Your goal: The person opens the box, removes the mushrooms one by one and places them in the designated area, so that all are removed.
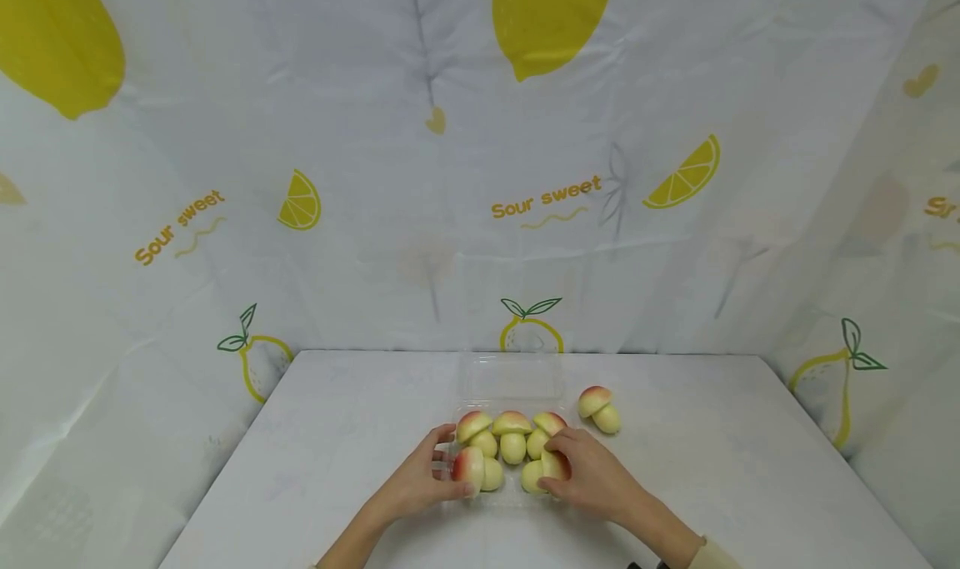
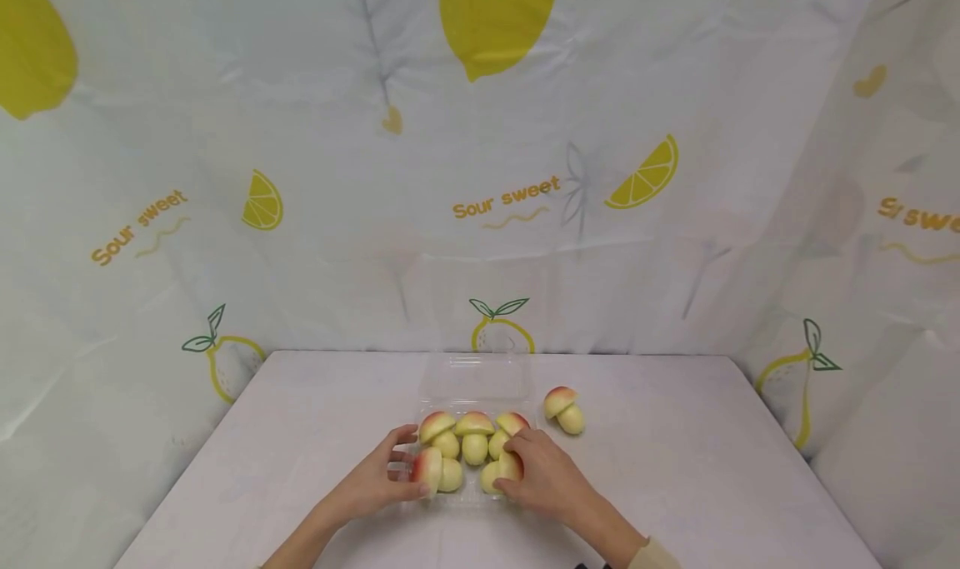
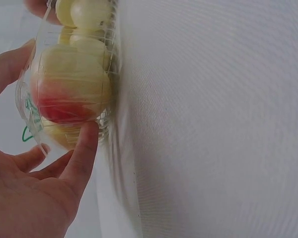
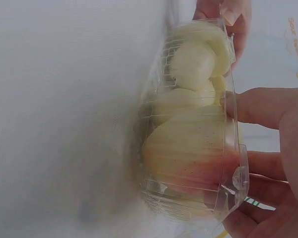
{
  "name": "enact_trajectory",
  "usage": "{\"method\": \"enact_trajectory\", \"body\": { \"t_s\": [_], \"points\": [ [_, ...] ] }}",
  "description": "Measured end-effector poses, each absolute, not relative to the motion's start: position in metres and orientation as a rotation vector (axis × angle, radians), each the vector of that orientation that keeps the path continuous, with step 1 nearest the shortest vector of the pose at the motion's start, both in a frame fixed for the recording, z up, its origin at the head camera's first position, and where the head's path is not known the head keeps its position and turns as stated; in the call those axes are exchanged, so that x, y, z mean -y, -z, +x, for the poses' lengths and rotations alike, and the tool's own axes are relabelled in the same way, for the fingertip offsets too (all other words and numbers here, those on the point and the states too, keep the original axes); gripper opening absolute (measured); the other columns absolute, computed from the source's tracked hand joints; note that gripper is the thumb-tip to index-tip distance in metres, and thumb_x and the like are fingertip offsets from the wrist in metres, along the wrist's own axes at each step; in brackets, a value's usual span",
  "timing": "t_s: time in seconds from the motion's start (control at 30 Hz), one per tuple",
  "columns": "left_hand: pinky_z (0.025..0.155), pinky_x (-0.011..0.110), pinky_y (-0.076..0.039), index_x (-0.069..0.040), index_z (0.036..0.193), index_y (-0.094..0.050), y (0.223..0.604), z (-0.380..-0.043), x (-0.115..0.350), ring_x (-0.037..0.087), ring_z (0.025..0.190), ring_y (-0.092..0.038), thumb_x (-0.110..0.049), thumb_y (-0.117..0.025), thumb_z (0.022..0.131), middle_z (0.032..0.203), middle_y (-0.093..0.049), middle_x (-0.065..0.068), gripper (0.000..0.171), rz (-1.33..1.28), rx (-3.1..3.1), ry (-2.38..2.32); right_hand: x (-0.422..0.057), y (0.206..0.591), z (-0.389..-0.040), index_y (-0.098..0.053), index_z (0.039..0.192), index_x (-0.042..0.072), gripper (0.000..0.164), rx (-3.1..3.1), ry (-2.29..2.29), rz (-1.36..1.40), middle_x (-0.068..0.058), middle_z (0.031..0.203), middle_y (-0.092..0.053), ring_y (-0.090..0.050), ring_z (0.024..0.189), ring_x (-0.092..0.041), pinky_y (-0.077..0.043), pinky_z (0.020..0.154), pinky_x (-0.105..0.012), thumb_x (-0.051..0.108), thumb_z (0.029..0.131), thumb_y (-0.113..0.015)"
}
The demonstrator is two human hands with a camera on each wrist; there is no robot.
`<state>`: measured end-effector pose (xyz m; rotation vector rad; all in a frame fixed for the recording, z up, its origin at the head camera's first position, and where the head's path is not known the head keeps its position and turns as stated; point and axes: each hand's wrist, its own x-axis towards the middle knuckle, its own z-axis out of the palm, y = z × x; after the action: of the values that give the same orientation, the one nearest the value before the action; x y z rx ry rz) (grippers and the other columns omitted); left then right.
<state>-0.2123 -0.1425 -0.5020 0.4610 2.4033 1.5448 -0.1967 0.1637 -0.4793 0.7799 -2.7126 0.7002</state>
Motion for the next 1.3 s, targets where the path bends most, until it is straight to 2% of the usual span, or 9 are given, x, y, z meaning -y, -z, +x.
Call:
{"method": "enact_trajectory", "body": {
  "t_s": [0.3, 0.53, 0.83, 1.03, 1.3],
  "points": [
    [0.092, 0.04, -0.052, -0.005, 0.153, -0.034, 0.5, -0.21, 0.142, 0.03, 0.119, -0.054, -0.023, -0.088, 0.08, 0.148, -0.043, 0.02, 0.093, 0.471, -2.399, -1.556, -0.163, 0.476, -0.197, -0.072, 0.108, 0.003, 0.039, 2.701, -0.697, 0.843, -0.005, 0.109, -0.068, -0.063, 0.106, -0.027, -0.051, 0.094, -0.045, 0.026, 0.079, -0.084],
    [0.092, 0.04, -0.052, -0.003, 0.153, -0.034, 0.5, -0.211, 0.142, 0.031, 0.119, -0.054, -0.024, -0.088, 0.079, 0.148, -0.043, 0.021, 0.093, 0.475, -2.4, -1.554, -0.165, 0.468, -0.196, -0.073, 0.11, 0.004, 0.036, 2.578, -0.769, 0.893, -0.002, 0.11, -0.069, -0.063, 0.106, -0.025, -0.052, 0.092, -0.044, 0.017, 0.077, -0.083],
    [0.091, 0.035, -0.052, -0.003, 0.152, -0.036, 0.502, -0.212, 0.143, 0.029, 0.117, -0.054, -0.024, -0.088, 0.079, 0.147, -0.044, 0.021, 0.092, 0.496, -2.424, -1.545, -0.174, 0.46, -0.199, -0.072, 0.108, 0.003, 0.033, 2.453, -0.984, 0.95, -0.001, 0.109, -0.067, -0.056, 0.088, -0.006, -0.052, 0.072, -0.029, 0.005, 0.077, -0.082],
    [0.091, 0.035, -0.052, -0.003, 0.151, -0.036, 0.502, -0.212, 0.142, 0.03, 0.117, -0.054, -0.025, -0.088, 0.079, 0.147, -0.044, 0.021, 0.091, 0.502, -2.429, -1.541, -0.182, 0.459, -0.201, -0.071, 0.108, 0.002, 0.035, 2.374, -1.041, 0.938, -0.005, 0.11, -0.068, -0.057, 0.085, -0.004, -0.054, 0.072, -0.027, -0.001, 0.074, -0.08],
    [0.089, 0.033, -0.052, -0.003, 0.151, -0.036, 0.504, -0.212, 0.143, 0.029, 0.116, -0.054, -0.024, -0.088, 0.079, 0.146, -0.044, 0.02, 0.091, 0.505, -2.439, -1.538, -0.193, 0.456, -0.204, -0.072, 0.109, 0.009, 0.036, 2.381, -1.05, 0.853, 0.005, 0.107, -0.066, -0.058, 0.089, -0.006, -0.056, 0.076, -0.031, -0.002, 0.075, -0.08]
  ]
}}
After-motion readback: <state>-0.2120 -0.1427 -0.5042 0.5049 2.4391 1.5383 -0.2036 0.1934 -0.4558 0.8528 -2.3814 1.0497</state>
